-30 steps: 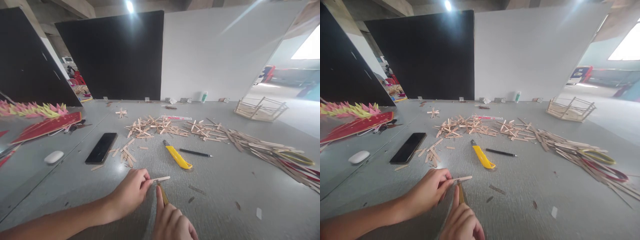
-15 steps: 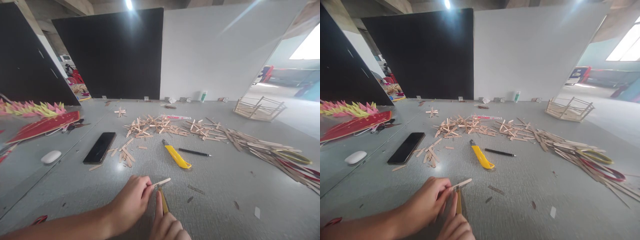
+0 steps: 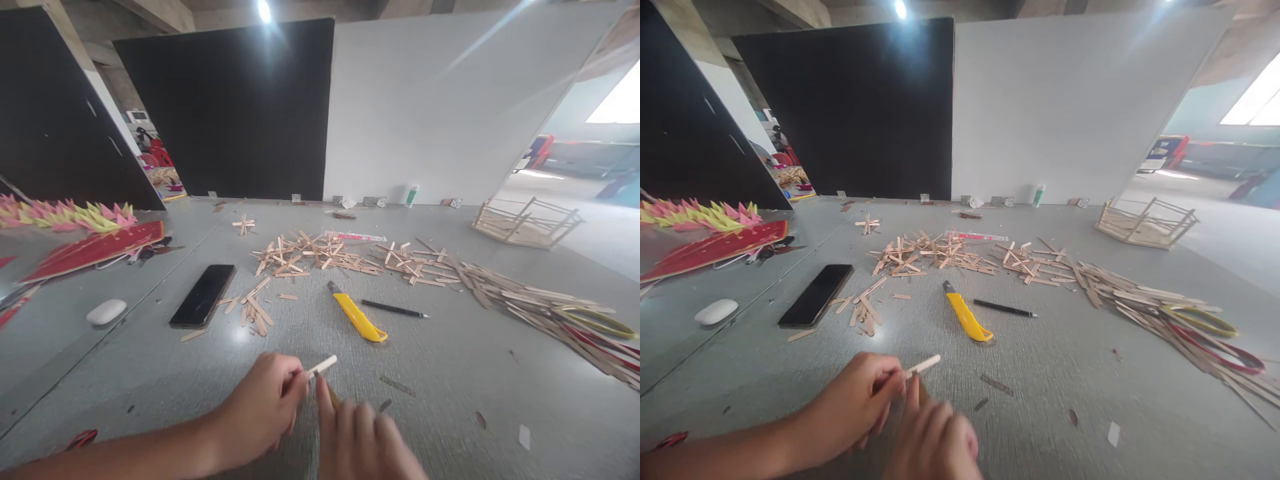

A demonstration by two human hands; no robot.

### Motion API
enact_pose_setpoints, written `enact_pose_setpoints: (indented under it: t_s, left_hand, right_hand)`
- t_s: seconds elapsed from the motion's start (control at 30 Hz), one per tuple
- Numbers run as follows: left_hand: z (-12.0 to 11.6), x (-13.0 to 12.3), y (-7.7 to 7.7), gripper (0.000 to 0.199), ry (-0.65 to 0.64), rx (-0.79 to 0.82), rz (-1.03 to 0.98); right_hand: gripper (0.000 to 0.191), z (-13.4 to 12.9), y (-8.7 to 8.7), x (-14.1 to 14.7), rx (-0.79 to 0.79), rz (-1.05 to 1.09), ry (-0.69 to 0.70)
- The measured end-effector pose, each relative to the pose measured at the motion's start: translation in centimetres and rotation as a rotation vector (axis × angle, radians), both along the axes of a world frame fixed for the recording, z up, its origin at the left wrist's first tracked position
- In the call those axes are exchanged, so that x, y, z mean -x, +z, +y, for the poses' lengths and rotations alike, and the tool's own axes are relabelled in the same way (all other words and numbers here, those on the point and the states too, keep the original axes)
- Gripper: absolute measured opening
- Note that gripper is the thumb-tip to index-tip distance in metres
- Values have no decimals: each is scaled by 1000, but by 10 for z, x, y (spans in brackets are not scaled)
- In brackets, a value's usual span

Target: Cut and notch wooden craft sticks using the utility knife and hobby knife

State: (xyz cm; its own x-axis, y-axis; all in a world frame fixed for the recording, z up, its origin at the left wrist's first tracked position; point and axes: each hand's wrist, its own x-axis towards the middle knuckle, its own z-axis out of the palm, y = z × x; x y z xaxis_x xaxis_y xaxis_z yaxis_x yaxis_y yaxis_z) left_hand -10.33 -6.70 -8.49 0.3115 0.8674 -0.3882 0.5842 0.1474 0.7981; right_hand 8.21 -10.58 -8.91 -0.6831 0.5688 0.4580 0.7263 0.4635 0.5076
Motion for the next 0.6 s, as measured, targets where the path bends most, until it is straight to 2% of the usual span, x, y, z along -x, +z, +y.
enact_pose_setpoints:
  t_s: [0.1,0.2,0.37,0.47,0.6]
  left_hand:
    - [13,7,2,37,4,-166,26]
    - [24,10,-2,40,-9,-302,59]
    - [27,7,-8,44,-4,-357,97]
    - [24,3,-7,45,7,-367,101]
    - [23,1,-7,45,49,-333,91]
  right_hand:
    - [35,27,21,-12,76,-104,-32]
    - [24,38,19,-13,56,-120,-28]
    - [35,20,-4,0,50,-96,-80]
    - [32,8,-5,12,69,-53,-143]
    - [29,4,-1,28,93,22,-208]
